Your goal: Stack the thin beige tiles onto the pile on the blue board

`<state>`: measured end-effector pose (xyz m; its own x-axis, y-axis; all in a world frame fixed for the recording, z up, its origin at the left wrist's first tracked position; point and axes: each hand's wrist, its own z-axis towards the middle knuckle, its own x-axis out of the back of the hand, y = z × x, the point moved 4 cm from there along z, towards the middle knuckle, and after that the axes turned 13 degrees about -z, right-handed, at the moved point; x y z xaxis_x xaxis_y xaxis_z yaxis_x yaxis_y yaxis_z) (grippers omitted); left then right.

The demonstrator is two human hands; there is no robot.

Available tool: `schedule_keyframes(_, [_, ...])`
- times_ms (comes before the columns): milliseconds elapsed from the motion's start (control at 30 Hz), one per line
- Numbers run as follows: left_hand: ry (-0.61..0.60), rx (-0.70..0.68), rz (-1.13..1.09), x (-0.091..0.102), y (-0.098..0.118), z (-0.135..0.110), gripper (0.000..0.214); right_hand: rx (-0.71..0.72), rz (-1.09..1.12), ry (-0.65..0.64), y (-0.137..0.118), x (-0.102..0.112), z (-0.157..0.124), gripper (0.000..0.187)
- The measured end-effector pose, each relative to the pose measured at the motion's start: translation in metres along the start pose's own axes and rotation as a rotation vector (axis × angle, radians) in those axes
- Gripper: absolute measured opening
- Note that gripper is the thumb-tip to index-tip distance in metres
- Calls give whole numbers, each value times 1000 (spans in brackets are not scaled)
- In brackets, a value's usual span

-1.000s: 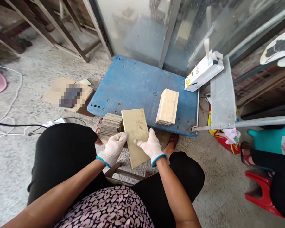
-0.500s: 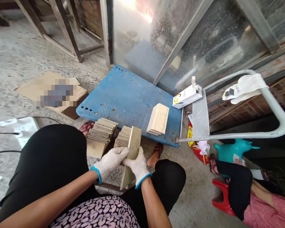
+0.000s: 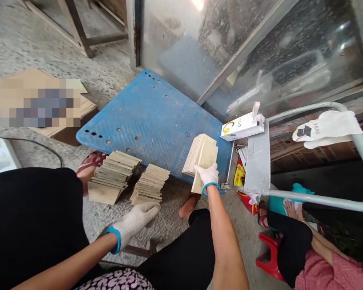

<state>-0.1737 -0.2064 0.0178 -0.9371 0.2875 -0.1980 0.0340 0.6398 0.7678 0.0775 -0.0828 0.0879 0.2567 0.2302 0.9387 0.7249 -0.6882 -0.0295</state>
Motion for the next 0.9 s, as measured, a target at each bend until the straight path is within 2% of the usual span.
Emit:
schedule_keyframes(200, [-26,20,50,2,6,2,28,-85,-77,30,-21,-7,55,99])
schedule_keyframes(433, [-59,88,-33,3,-12,9,33,-114,-161,34,-33,-26,90,102])
schedule_keyframes(600, [-50,127,-34,1,-15,12,36,-138,-185,39,-36,-34,99,102])
schedule_keyframes(900, [-84,169,-2,-3,-26,13,34,-125,-132,73,-34,-34,88,96])
